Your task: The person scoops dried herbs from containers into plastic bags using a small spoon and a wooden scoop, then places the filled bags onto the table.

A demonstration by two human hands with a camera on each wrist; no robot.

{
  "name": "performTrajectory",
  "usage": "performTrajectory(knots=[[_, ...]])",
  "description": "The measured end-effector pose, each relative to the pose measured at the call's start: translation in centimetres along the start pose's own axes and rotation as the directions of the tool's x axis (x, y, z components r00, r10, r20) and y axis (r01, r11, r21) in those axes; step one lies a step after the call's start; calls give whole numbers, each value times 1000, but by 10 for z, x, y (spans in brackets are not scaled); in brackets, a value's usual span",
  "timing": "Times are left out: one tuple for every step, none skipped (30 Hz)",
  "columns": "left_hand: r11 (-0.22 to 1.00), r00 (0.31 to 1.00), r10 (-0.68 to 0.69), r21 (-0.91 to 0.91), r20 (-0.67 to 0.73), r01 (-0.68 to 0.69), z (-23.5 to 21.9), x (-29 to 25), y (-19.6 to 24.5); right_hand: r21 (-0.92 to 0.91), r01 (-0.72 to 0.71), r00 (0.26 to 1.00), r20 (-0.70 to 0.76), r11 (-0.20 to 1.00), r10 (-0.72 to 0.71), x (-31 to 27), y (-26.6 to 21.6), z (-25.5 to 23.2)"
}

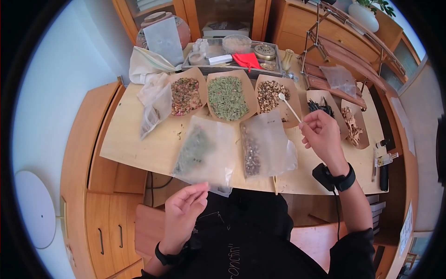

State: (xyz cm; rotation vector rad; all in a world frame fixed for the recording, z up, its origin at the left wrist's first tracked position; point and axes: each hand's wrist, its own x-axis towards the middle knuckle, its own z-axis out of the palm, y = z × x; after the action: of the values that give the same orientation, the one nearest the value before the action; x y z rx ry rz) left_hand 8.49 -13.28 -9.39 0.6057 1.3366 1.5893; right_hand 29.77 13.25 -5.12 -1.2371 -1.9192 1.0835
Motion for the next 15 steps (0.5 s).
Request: performTrajectory(knots=[[1000, 1000, 0, 1, 0, 0, 1, -1, 0, 15, 17, 1000, -14, 1000, -16, -5, -3, -1], [1000, 1000, 10, -14, 4, -9, 1, -1, 0, 15, 16, 1000, -18, 1000, -16, -10, -5, -4], [999, 1000, 18, -30, 8, -17, 2, -1, 0, 43, 14, 1000, -17, 999, -13, -16, -8, -8], [999, 1000, 16, -30, 11, -16, 2, -1, 0, 71, 11, 1000, -16, 997, -10, -22, -11, -11], [998, 1000, 24, -55, 6, -23, 2, -1, -1, 71, 10, 1000, -16, 997, -9, -28, -15, -16], [996, 1000, 31, -81, 1, -31, 1, 0, -1, 66, 4, 1000, -14, 998, -3, -35, -18, -21], [996, 1000, 30, -81, 3, -30, 0, 1, 0, 61, -2, 1000, -13, 998, 3, -41, -20, -27], [997, 999, 33, -74, -7, -34, 0, 3, 1, 56, -12, 1000, -17, 998, 13, -47, -21, -32], [997, 999, 38, -67, -17, -39, 0, 4, 1, 53, -14, 1000, -21, 998, 15, -53, -22, -36], [997, 999, 36, -69, -12, -37, 0, 5, 1, 51, -49, 999, -19, 998, 50, -59, -23, -40], [999, 999, 35, -35, -8, -36, 0, 6, 1, 49, -84, 996, -19, 995, 85, -64, -22, -43], [999, 999, 35, 1, -3, -35, 0, 7, 1, 56, -113, 993, -17, 992, 114, -70, -19, -46], [999, 999, 34, 1, 5, -34, -1, 8, 2, 56, -115, 993, -25, 992, 117, -73, -16, -49], [1000, 1000, 5, -1, 18, -5, -2, 7, 5, 44, -148, 988, -29, 988, 149, -77, -11, -50], [1000, 999, -24, -2, 31, 24, -2, 7, 7, 34, -181, 983, -33, 983, 182, -79, -7, -51]])
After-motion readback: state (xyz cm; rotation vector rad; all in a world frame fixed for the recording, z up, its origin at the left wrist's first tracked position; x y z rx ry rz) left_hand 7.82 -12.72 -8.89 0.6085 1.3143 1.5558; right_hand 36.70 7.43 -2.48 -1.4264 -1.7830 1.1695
